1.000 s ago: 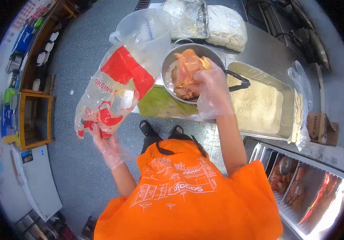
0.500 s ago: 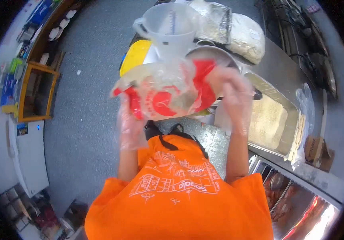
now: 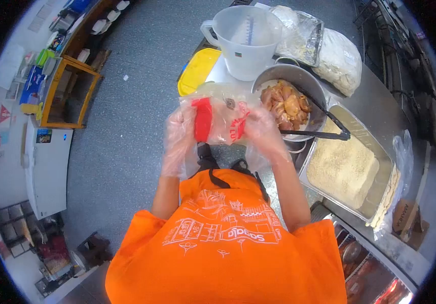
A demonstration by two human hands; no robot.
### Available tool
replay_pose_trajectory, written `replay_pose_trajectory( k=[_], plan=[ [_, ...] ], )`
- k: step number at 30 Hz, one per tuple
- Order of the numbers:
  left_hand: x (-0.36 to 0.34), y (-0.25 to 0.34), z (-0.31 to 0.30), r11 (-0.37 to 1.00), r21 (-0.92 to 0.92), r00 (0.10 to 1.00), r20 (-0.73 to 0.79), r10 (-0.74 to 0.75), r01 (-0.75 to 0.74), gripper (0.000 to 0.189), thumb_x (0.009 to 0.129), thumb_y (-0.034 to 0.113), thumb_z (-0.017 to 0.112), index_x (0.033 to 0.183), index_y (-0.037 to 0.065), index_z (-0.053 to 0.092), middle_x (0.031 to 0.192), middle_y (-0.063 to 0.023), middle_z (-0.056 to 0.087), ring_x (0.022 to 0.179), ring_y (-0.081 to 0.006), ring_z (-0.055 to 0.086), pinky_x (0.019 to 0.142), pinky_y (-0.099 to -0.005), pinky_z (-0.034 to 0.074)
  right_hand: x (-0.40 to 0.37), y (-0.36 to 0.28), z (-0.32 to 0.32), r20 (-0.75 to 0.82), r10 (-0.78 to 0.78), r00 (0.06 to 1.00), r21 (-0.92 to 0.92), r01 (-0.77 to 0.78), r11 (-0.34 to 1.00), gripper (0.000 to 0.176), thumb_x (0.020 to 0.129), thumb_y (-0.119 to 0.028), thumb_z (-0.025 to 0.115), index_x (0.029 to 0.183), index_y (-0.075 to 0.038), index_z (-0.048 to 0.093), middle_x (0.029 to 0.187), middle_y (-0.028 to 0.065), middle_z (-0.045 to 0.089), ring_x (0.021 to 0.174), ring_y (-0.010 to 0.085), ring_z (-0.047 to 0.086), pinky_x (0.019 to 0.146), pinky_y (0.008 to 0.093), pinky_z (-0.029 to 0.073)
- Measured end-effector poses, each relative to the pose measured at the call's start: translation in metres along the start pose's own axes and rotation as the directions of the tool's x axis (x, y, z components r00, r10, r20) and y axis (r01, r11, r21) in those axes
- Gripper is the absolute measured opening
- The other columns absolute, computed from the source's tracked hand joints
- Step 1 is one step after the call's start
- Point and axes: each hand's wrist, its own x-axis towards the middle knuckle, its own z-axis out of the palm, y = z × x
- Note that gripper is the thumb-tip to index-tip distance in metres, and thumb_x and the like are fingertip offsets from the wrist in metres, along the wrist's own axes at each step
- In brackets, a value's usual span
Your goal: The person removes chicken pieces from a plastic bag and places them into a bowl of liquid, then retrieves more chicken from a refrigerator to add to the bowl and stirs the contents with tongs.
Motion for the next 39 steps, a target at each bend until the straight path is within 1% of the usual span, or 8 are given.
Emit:
replay_pose_trajectory(
  k=[5, 9, 23, 27, 29, 32, 36, 39],
  plan=[
    [-0.006, 0.001, -0.007, 0.995, -0.052, 0.996, 0.006, -0.090, 0.090, 0.048, 0.105, 0.046, 0.051, 0.123, 0.004, 0.065, 0.109, -0.0016, 0.069, 0.091, -0.0086, 0.063, 0.077, -0.0265, 0.053, 0.010, -0.001, 0.003, 0.377, -0.418, 0.827, -0.538, 0.562, 0.628, 0.031, 0.091, -0.007, 0.066, 0.121, -0.001, 0.063, 0.117, 0.0035, 0.066, 0.101, 0.0172, 0.065, 0.089, 0.0342, 0.053],
    [-0.008, 0.006, -0.013, 0.999, 0.027, 0.999, 0.042, -0.030, 0.029, 0.051, 0.105, 0.049, 0.051, 0.127, 0.005, 0.063, 0.120, -0.0044, 0.066, 0.103, -0.0116, 0.063, 0.085, -0.0295, 0.053, 0.022, 0.025, 0.006, 0.290, -0.068, 0.955, -0.303, 0.159, 0.940, 0.026, 0.085, -0.008, 0.070, 0.110, -0.003, 0.065, 0.106, 0.0098, 0.069, 0.095, 0.0272, 0.067, 0.086, 0.0391, 0.053],
    [0.073, 0.039, -0.089, 0.886, -0.447, 0.974, -0.226, 0.022, -0.124, 0.061, 0.103, 0.045, 0.055, 0.147, 0.004, 0.044, 0.142, -0.0109, 0.056, 0.129, -0.0246, 0.055, 0.107, -0.0389, 0.048, -0.038, -0.080, -0.027, -0.616, -0.450, 0.647, -0.371, 0.265, 0.890, 0.007, 0.081, -0.004, 0.068, 0.085, -0.002, 0.062, 0.102, 0.0173, 0.074, 0.087, 0.0224, 0.071, 0.082, 0.0324, 0.054],
    [0.124, 0.011, -0.144, 0.751, -0.633, 0.962, -0.271, 0.009, -0.186, 0.059, 0.100, 0.038, 0.062, 0.145, 0.003, 0.045, 0.142, -0.0133, 0.056, 0.128, -0.0281, 0.057, 0.107, -0.0412, 0.050, -0.023, -0.064, -0.025, -0.137, -0.644, 0.753, -0.983, -0.024, 0.181, 0.022, 0.085, -0.017, 0.075, 0.101, -0.003, 0.068, 0.103, 0.0159, 0.074, 0.089, 0.0256, 0.072, 0.081, 0.0332, 0.054],
    [0.153, -0.013, -0.164, 0.691, -0.713, 0.981, -0.191, -0.034, -0.115, 0.059, 0.100, 0.036, 0.063, 0.145, 0.002, 0.045, 0.142, -0.0130, 0.056, 0.127, -0.0280, 0.057, 0.106, -0.0408, 0.051, 0.001, -0.049, 0.020, -0.530, -0.325, 0.783, -0.752, -0.257, 0.607, 0.024, 0.088, -0.017, 0.073, 0.107, -0.003, 0.071, 0.113, 0.0152, 0.072, 0.106, 0.0211, 0.068, 0.088, 0.0335, 0.053],
    [0.191, -0.048, -0.196, 0.622, -0.781, 0.998, 0.057, -0.026, 0.060, 0.056, 0.102, 0.033, 0.061, 0.146, 0.003, 0.045, 0.143, -0.0121, 0.055, 0.129, -0.0270, 0.056, 0.110, -0.0427, 0.048, 0.070, 0.015, 0.100, -0.264, 0.087, 0.961, -0.182, -0.138, 0.973, 0.041, 0.090, -0.022, 0.074, 0.125, -0.003, 0.063, 0.118, 0.0101, 0.069, 0.105, 0.0202, 0.067, 0.092, 0.0356, 0.053],
    [0.220, -0.029, -0.248, 0.883, -0.461, 0.995, 0.087, -0.053, 0.088, 0.050, 0.105, 0.028, 0.055, 0.148, 0.005, 0.046, 0.144, -0.0104, 0.055, 0.131, -0.0216, 0.052, 0.111, -0.0385, 0.043, 0.206, 0.101, 0.228, -0.302, 0.111, 0.947, 0.461, 0.044, 0.886, 0.054, 0.095, -0.021, 0.070, 0.142, -0.004, 0.048, 0.114, 0.0058, 0.069, 0.096, 0.0190, 0.068, 0.086, 0.0327, 0.055],
    [0.262, -0.037, -0.329, 0.993, -0.118, 0.999, 0.038, -0.015, 0.020, 0.040, 0.106, 0.025, 0.053, 0.140, 0.004, 0.056, 0.134, -0.0075, 0.061, 0.122, -0.0150, 0.055, 0.102, -0.0337, 0.045, 0.295, 0.096, 0.285, -0.337, -0.008, 0.941, 0.138, 0.058, 0.989, 0.039, 0.094, -0.013, 0.069, 0.130, -0.004, 0.055, 0.107, 0.0064, 0.070, 0.082, 0.0198, 0.068, 0.079, 0.0402, 0.059]
  ],
)
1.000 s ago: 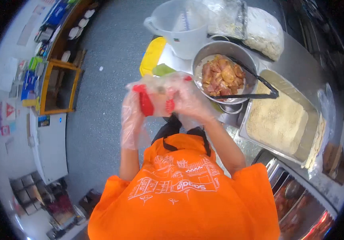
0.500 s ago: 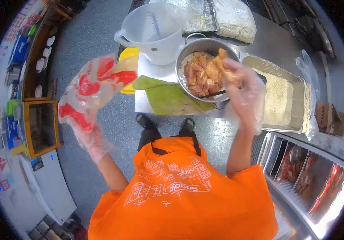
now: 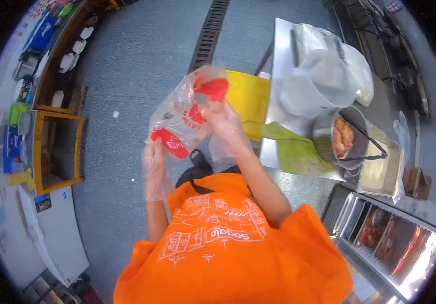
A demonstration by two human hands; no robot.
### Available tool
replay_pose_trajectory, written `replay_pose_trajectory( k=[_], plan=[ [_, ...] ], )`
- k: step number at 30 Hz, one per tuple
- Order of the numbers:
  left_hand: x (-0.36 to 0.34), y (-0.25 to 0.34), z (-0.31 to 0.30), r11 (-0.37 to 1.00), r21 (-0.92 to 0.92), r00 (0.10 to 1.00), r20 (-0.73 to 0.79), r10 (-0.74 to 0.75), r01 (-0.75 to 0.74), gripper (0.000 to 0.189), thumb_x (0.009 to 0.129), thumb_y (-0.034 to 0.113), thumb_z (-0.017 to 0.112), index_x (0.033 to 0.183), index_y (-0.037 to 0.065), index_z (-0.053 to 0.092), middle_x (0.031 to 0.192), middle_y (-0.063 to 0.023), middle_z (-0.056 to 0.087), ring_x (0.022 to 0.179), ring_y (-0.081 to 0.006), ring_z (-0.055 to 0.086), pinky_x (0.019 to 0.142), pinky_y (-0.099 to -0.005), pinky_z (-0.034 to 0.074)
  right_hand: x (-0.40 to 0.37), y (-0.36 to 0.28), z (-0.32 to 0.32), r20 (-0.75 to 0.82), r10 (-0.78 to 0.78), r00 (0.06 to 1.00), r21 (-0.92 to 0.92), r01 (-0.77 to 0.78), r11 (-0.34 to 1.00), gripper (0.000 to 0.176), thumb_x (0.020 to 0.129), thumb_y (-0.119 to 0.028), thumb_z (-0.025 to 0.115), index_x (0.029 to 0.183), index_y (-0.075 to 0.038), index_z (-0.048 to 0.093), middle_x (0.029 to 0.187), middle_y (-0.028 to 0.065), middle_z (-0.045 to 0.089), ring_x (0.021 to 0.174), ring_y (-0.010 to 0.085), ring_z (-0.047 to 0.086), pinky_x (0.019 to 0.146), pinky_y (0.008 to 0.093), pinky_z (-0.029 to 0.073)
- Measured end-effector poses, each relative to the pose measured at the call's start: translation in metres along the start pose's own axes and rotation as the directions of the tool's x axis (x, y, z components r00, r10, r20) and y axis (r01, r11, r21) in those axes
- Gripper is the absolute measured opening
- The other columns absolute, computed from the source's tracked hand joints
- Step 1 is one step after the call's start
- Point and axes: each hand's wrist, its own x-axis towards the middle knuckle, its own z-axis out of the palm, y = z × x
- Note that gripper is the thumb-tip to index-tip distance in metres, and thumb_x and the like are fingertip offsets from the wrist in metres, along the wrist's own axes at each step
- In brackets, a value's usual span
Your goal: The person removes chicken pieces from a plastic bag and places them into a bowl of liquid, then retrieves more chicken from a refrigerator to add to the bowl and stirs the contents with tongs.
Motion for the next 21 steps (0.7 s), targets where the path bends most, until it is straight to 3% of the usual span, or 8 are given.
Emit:
replay_pose_trajectory(
  k=[2, 4, 7, 10, 12, 13, 17, 21],
  plan=[
    [0.032, -0.017, -0.067, 0.907, 0.420, 0.990, 0.119, -0.070, 0.013, 0.036, 0.104, 0.029, 0.056, 0.129, 0.005, 0.065, 0.117, -0.0056, 0.069, 0.107, -0.0135, 0.060, 0.092, -0.0315, 0.047, 0.021, 0.016, 0.034, -0.004, 0.002, 1.000, -0.274, -0.003, 0.962, 0.044, 0.099, -0.010, 0.061, 0.141, -0.005, 0.052, 0.108, 0.0093, 0.072, 0.096, 0.0274, 0.071, 0.085, 0.0355, 0.055],
    [0.049, -0.009, -0.087, 0.923, 0.371, 0.989, 0.060, -0.134, 0.103, 0.036, 0.104, 0.032, 0.057, 0.125, 0.005, 0.068, 0.109, -0.0047, 0.070, 0.100, -0.0135, 0.061, 0.088, -0.0313, 0.048, 0.038, 0.049, 0.055, 0.185, -0.330, 0.926, -0.607, 0.371, 0.702, 0.057, 0.097, -0.013, 0.058, 0.150, -0.009, 0.040, 0.096, 0.0232, 0.072, 0.090, 0.0424, 0.071, 0.076, 0.0494, 0.055],
    [0.066, -0.032, -0.135, 0.823, 0.507, 0.955, 0.000, -0.298, 0.257, 0.044, 0.103, 0.043, 0.055, 0.120, 0.005, 0.070, 0.102, -0.0043, 0.071, 0.093, -0.0150, 0.062, 0.085, -0.0321, 0.048, 0.041, 0.061, 0.075, 0.130, -0.151, 0.980, -0.633, 0.200, 0.748, 0.062, 0.095, -0.009, 0.056, 0.153, -0.009, 0.036, 0.108, 0.0267, 0.069, 0.100, 0.0457, 0.066, 0.082, 0.0480, 0.053],
    [0.068, -0.085, -0.201, 0.585, 0.707, 0.882, -0.118, -0.456, 0.397, 0.062, 0.099, 0.061, 0.049, 0.119, 0.007, 0.071, 0.105, -0.0057, 0.071, 0.093, -0.0185, 0.062, 0.084, -0.0346, 0.048, 0.056, 0.096, 0.084, 0.092, -0.165, 0.982, -0.493, 0.189, 0.849, 0.048, 0.097, -0.021, 0.063, 0.140, -0.006, 0.049, 0.099, 0.0142, 0.071, 0.086, 0.0274, 0.070, 0.076, 0.0392, 0.055],
    [0.051, -0.128, -0.253, 0.405, 0.805, 0.830, -0.181, -0.527, 0.433, 0.080, 0.093, 0.077, 0.041, 0.119, 0.008, 0.071, 0.110, -0.0098, 0.070, 0.094, -0.0234, 0.063, 0.083, -0.0373, 0.049, 0.068, 0.125, 0.085, 0.065, 0.326, 0.943, 0.148, -0.332, 0.932, 0.045, 0.097, -0.030, 0.069, 0.133, -0.007, 0.055, 0.095, 0.0100, 0.069, 0.084, 0.0196, 0.069, 0.073, 0.0374, 0.054],
    [0.040, -0.146, -0.276, 0.320, 0.880, 0.834, -0.139, -0.533, 0.351, 0.087, 0.089, 0.084, 0.037, 0.120, 0.010, 0.071, 0.112, -0.0128, 0.070, 0.095, -0.0262, 0.064, 0.083, -0.0387, 0.050, 0.072, 0.138, 0.090, 0.135, 0.323, 0.937, 0.249, -0.347, 0.904, 0.033, 0.099, -0.037, 0.066, 0.114, -0.009, 0.058, 0.087, 0.0035, 0.064, 0.071, 0.0141, 0.062, 0.061, 0.0290, 0.048],
    [-0.026, -0.170, -0.314, 0.163, 0.559, 0.386, -0.308, -0.869, 0.813, 0.088, 0.088, 0.083, 0.042, 0.138, 0.012, 0.059, 0.122, -0.0217, 0.066, 0.100, -0.0333, 0.066, 0.085, -0.0455, 0.053, 0.072, 0.160, 0.105, 0.292, 0.443, 0.848, 0.240, -0.513, 0.824, 0.032, 0.100, -0.035, 0.065, 0.117, -0.009, 0.057, 0.088, 0.0033, 0.063, 0.070, 0.0143, 0.061, 0.061, 0.0300, 0.048],
    [-0.088, -0.197, -0.342, 0.199, 0.537, 0.395, -0.279, -0.875, 0.820, 0.086, 0.089, 0.080, 0.044, 0.138, 0.011, 0.058, 0.123, -0.0206, 0.066, 0.101, -0.0321, 0.066, 0.087, -0.0446, 0.053, 0.087, 0.213, 0.110, 0.401, 0.405, 0.822, 0.191, -0.508, 0.840, 0.033, 0.102, -0.036, 0.061, 0.121, -0.009, 0.057, 0.090, 0.0040, 0.066, 0.071, 0.0163, 0.062, 0.061, 0.0324, 0.048]
  ],
)
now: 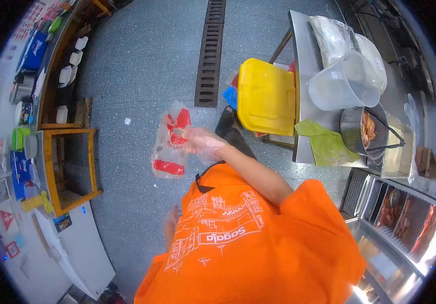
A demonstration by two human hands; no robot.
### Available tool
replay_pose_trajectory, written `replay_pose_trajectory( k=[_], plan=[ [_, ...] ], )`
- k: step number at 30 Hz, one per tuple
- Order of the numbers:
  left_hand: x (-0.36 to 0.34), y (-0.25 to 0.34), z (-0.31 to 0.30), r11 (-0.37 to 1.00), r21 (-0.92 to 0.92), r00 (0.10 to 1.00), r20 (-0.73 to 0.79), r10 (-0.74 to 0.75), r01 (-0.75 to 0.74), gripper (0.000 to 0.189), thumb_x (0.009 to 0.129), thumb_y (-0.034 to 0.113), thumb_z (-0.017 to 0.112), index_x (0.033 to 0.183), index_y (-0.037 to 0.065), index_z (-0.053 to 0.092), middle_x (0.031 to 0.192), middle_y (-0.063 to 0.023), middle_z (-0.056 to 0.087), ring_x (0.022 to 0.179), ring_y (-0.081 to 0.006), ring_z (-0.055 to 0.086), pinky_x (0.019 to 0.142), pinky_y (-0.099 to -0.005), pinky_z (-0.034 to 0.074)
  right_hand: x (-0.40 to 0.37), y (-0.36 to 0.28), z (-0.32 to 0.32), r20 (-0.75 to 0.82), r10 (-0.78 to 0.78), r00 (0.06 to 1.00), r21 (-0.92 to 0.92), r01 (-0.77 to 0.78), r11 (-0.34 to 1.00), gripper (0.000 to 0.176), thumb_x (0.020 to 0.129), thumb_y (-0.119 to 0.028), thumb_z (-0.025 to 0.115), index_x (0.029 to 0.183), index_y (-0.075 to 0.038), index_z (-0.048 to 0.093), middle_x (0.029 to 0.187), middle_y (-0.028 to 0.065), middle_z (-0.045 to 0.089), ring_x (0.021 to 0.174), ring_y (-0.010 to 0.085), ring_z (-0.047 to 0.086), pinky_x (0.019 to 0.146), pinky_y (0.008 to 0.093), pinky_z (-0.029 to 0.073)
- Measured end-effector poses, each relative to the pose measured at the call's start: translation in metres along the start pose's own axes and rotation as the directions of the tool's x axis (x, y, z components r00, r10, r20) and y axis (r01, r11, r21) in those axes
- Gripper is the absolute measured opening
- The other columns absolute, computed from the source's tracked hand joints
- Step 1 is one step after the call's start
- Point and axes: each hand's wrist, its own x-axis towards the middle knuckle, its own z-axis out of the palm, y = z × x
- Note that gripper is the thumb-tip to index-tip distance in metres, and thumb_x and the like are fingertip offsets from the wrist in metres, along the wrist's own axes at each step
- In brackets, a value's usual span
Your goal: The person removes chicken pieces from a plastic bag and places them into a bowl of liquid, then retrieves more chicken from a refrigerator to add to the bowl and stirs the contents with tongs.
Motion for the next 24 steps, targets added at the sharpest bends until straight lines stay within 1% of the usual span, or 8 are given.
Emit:
replay_pose_trajectory(
  k=[4, 5, 10, 12, 15, 18, 20, 24],
  plan=[
    [0.008, -0.031, 0.007, 0.992, 0.074, 0.994, -0.019, 0.105, -0.103, 0.085, 0.090, 0.078, 0.046, 0.139, 0.010, 0.057, 0.124, -0.0196, 0.067, 0.102, -0.0309, 0.067, 0.089, -0.0438, 0.052, -0.001, 0.006, -0.042, -0.080, -0.059, 0.995, 0.097, 0.066, 0.993, 0.033, 0.102, -0.035, 0.059, 0.123, -0.009, 0.060, 0.092, 0.0029, 0.066, 0.071, 0.0157, 0.062, 0.057, 0.0328, 0.048],
    [0.009, -0.033, 0.007, 0.986, 0.099, 0.990, -0.025, 0.135, -0.132, 0.084, 0.090, 0.077, 0.046, 0.139, 0.009, 0.057, 0.124, -0.0193, 0.067, 0.103, -0.0306, 0.067, 0.089, -0.0435, 0.052, 0.008, 0.007, -0.074, -0.135, -0.352, 0.926, -0.404, 0.273, 0.873, 0.033, 0.101, -0.035, 0.061, 0.119, -0.009, 0.063, 0.090, 0.0027, 0.065, 0.070, 0.0150, 0.061, 0.055, 0.0322, 0.047],
    [0.035, -0.014, -0.010, 0.883, 0.323, 0.927, -0.043, 0.372, -0.339, 0.082, 0.091, 0.074, 0.048, 0.140, 0.008, 0.056, 0.125, -0.0180, 0.067, 0.104, -0.0292, 0.067, 0.092, -0.0425, 0.051, -0.067, -0.006, -0.161, -0.792, 0.022, 0.610, 0.229, 0.264, 0.937, 0.021, 0.096, -0.030, 0.068, 0.092, -0.012, 0.059, 0.068, 0.0014, 0.055, 0.053, 0.0162, 0.054, 0.046, 0.0297, 0.043],
    [0.051, 0.008, -0.023, 0.656, 0.547, 0.779, -0.011, 0.627, -0.520, 0.081, 0.092, 0.072, 0.049, 0.140, 0.007, 0.056, 0.125, -0.0175, 0.067, 0.105, -0.0286, 0.067, 0.093, -0.0420, 0.051, -0.063, 0.019, -0.202, -0.822, -0.045, 0.568, 0.055, 0.158, 0.986, 0.017, 0.096, -0.027, 0.067, 0.097, -0.011, 0.062, 0.067, 0.0008, 0.054, 0.052, 0.0162, 0.053, 0.046, 0.0301, 0.043],
    [0.078, 0.063, -0.030, 0.572, 0.572, 0.709, 0.025, 0.705, -0.589, 0.080, 0.092, 0.070, 0.051, 0.140, 0.006, 0.055, 0.126, -0.0167, 0.068, 0.106, -0.0277, 0.067, 0.094, -0.0414, 0.051, -0.098, 0.017, -0.180, -0.545, -0.146, 0.826, -0.044, 0.146, 0.988, 0.025, 0.097, -0.023, 0.065, 0.115, -0.006, 0.069, 0.077, 0.0010, 0.063, 0.063, 0.0151, 0.061, 0.055, 0.0313, 0.051],
    [0.075, 0.139, -0.010, 0.791, 0.356, 0.861, 0.085, 0.502, -0.497, 0.077, 0.095, 0.064, 0.052, 0.136, -0.001, 0.057, 0.120, -0.0154, 0.071, 0.105, -0.0258, 0.068, 0.095, -0.0398, 0.051, -0.115, 0.014, -0.156, -0.502, -0.240, 0.831, -0.599, -0.134, 0.790, 0.029, 0.095, -0.024, 0.068, 0.116, -0.004, 0.069, 0.089, 0.0029, 0.068, 0.076, 0.0135, 0.064, 0.066, 0.0301, 0.054],
    [0.073, 0.179, 0.010, 0.769, 0.350, 0.842, 0.149, 0.518, -0.535, 0.075, 0.096, 0.060, 0.054, 0.133, -0.004, 0.059, 0.117, -0.0150, 0.072, 0.104, -0.0246, 0.068, 0.094, -0.0385, 0.051, -0.158, -0.004, -0.111, -0.392, -0.498, 0.773, -0.637, 0.163, 0.754, 0.033, 0.096, -0.030, 0.062, 0.094, 0.003, 0.068, 0.078, 0.0108, 0.066, 0.076, 0.0209, 0.059, 0.072, 0.0412, 0.050],
    [0.045, 0.230, 0.069, 0.708, 0.203, 0.736, 0.235, 0.635, -0.676, 0.060, 0.097, 0.049, 0.061, 0.125, -0.004, 0.064, 0.109, -0.0142, 0.072, 0.097, -0.0206, 0.069, 0.086, -0.0335, 0.053, -0.231, -0.016, -0.114, -0.330, -0.403, 0.854, -0.659, 0.098, 0.746, 0.037, 0.095, -0.034, 0.063, 0.097, 0.002, 0.069, 0.089, 0.0157, 0.069, 0.084, 0.0230, 0.064, 0.079, 0.0404, 0.051]
  ],
)
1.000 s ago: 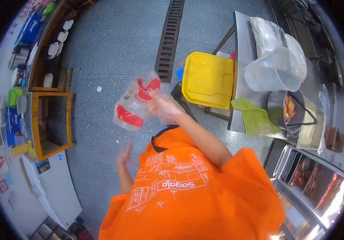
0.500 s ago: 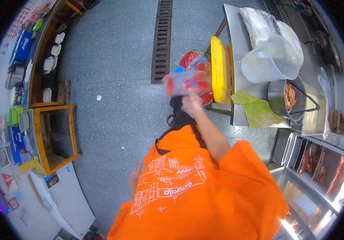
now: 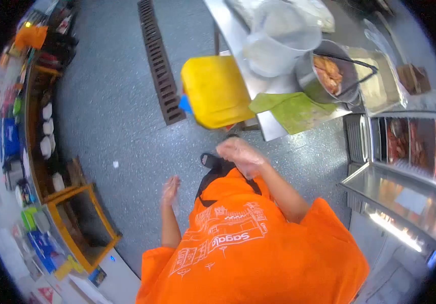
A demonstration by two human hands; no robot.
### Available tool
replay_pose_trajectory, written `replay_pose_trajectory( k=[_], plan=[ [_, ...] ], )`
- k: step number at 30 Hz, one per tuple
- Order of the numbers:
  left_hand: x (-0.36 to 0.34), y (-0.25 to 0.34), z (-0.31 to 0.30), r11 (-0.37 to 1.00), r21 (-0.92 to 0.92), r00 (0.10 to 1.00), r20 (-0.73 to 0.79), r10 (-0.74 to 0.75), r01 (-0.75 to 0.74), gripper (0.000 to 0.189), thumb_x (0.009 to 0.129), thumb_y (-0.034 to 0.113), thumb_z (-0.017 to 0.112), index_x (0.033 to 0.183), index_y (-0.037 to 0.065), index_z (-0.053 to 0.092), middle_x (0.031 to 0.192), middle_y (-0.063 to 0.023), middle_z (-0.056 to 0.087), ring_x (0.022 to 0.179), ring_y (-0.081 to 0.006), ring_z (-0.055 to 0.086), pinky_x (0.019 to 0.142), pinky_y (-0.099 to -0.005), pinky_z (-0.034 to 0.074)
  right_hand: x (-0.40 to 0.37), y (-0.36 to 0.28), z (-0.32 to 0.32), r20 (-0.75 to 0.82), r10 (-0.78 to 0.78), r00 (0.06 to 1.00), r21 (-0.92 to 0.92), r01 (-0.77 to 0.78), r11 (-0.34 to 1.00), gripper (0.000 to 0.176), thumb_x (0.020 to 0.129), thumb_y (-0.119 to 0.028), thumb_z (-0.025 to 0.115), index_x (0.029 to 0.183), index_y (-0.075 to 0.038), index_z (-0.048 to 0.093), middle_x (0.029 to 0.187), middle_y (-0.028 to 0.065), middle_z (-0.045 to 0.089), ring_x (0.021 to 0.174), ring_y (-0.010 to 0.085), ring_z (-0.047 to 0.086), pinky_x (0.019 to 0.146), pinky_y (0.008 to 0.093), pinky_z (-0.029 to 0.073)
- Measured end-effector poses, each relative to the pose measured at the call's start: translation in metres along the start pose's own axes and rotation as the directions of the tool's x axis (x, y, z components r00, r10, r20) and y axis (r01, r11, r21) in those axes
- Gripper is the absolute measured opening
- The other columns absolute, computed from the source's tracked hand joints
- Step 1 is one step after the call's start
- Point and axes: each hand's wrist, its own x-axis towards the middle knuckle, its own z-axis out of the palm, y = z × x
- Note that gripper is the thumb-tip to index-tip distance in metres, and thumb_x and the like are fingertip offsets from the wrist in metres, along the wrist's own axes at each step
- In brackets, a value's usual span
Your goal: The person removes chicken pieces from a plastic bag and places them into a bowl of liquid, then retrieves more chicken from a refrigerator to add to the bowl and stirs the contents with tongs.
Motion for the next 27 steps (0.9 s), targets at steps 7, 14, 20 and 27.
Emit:
replay_pose_trajectory(
  k=[7, 14, 20, 27],
  plan=[
    [-0.019, 0.080, 0.074, 0.964, 0.247, 0.984, 0.125, -0.128, 0.094, 0.056, 0.097, 0.048, 0.060, 0.119, -0.004, 0.066, 0.108, -0.0167, 0.072, 0.097, -0.0261, 0.070, 0.086, -0.0387, 0.055, -0.111, -0.050, -0.106, -0.151, 0.167, 0.974, -0.280, -0.204, 0.938, 0.037, 0.094, -0.036, 0.062, 0.098, -0.001, 0.072, 0.090, 0.0168, 0.070, 0.089, 0.0296, 0.067, 0.084, 0.0394, 0.051],
    [-0.024, 0.182, 0.189, 0.619, 0.746, 0.969, 0.170, 0.181, -0.247, 0.048, 0.098, 0.045, 0.055, 0.120, 0.004, 0.069, 0.123, -0.0239, 0.066, 0.113, -0.0420, 0.065, 0.095, -0.0498, 0.050, -0.243, -0.072, -0.265, -0.482, 0.039, 0.876, -0.358, -0.238, 0.903, 0.031, 0.096, -0.030, 0.064, 0.106, -0.002, 0.072, 0.099, 0.0150, 0.073, 0.097, 0.0258, 0.069, 0.088, 0.0371, 0.053],
    [-0.096, 0.304, 0.288, 0.740, 0.621, 0.948, 0.017, 0.317, -0.258, 0.040, 0.099, 0.038, 0.057, 0.121, 0.006, 0.069, 0.116, -0.0220, 0.070, 0.110, -0.0393, 0.067, 0.093, -0.0447, 0.052, -0.256, -0.127, -0.395, -0.521, -0.394, 0.757, -0.770, -0.218, 0.599, 0.029, 0.095, -0.030, 0.065, 0.113, -0.009, 0.071, 0.113, 0.0159, 0.071, 0.102, 0.0338, 0.067, 0.092, 0.0443, 0.053],
    [-0.135, 0.316, 0.323, 0.764, 0.548, 0.883, -0.092, 0.461, -0.342, 0.030, 0.098, 0.027, 0.063, 0.118, 0.006, 0.070, 0.108, -0.0184, 0.073, 0.102, -0.0315, 0.072, 0.088, -0.0415, 0.055, -0.126, -0.185, -0.502, -0.269, -0.003, 0.963, -0.960, -0.268, -0.077, 0.041, 0.074, -0.030, 0.083, 0.105, -0.004, 0.073, 0.107, 0.0166, 0.073, 0.104, 0.0304, 0.071, 0.092, 0.0395, 0.056]
  ],
)
